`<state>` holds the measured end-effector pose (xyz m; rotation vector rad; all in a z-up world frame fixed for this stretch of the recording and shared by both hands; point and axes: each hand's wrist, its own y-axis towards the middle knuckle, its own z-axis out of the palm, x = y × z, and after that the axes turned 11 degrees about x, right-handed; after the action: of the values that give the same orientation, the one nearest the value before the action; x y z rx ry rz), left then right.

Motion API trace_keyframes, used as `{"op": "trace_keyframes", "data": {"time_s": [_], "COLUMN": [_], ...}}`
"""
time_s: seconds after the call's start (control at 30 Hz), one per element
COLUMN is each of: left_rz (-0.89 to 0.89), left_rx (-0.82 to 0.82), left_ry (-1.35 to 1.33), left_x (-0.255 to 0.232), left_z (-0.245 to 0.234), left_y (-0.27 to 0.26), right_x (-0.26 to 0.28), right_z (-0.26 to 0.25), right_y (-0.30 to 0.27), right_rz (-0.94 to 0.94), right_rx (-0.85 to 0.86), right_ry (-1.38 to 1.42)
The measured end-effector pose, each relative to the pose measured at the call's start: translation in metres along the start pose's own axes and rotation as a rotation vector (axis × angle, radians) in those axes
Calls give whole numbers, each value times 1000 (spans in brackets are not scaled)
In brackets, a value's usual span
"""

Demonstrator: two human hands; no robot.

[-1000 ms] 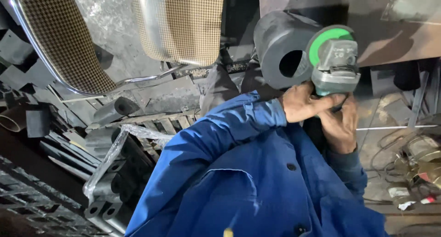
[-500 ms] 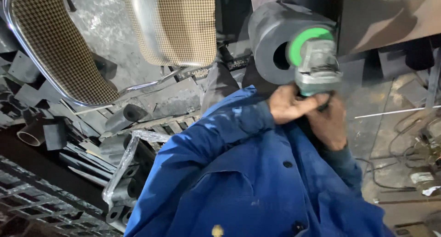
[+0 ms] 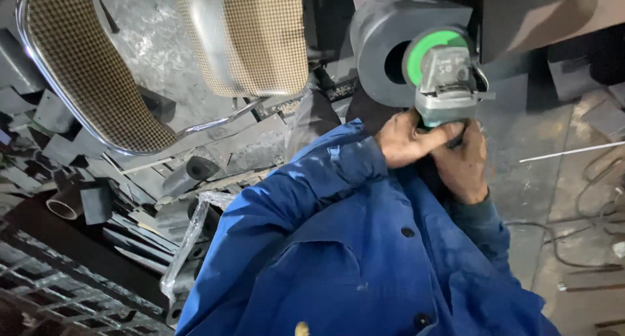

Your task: Smoothing the edges and interior of large black industrial components using a hand-held angle grinder.

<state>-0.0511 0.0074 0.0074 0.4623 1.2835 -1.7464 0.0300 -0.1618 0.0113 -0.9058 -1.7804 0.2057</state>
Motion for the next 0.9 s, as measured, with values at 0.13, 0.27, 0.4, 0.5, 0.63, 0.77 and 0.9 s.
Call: {"op": "trace_keyframes", "data": {"time_s": [0.13, 0.27, 0.4, 0.5, 0.63, 0.77, 0.9], "left_rz": [133, 274, 36, 63, 68, 607, 706], "left_rx": [44, 15, -15, 66, -126, -594, -454], "left_ry": [9, 63, -75, 21, 304, 1185, 1412], "left_x": [31, 37, 10, 16, -28, -62, -49], "left_z": [21, 28, 8, -3, -51, -114, -151], "left_y": [5, 2, -3, -12, -41, -15, 46], "right_x": [-47, -11, -7, 7, 21, 35, 15], "right_z": [7, -1, 8, 12, 8, 7, 5], "right_y": [-30, -30, -8, -19, -33, -59, -86], "right_rz": [-13, 117, 186, 24, 117, 244, 318], "right_rx": [-132, -36, -75, -60, -113, -74, -176], "right_ry": [-245, 19, -158, 139, 19, 334, 315]}}
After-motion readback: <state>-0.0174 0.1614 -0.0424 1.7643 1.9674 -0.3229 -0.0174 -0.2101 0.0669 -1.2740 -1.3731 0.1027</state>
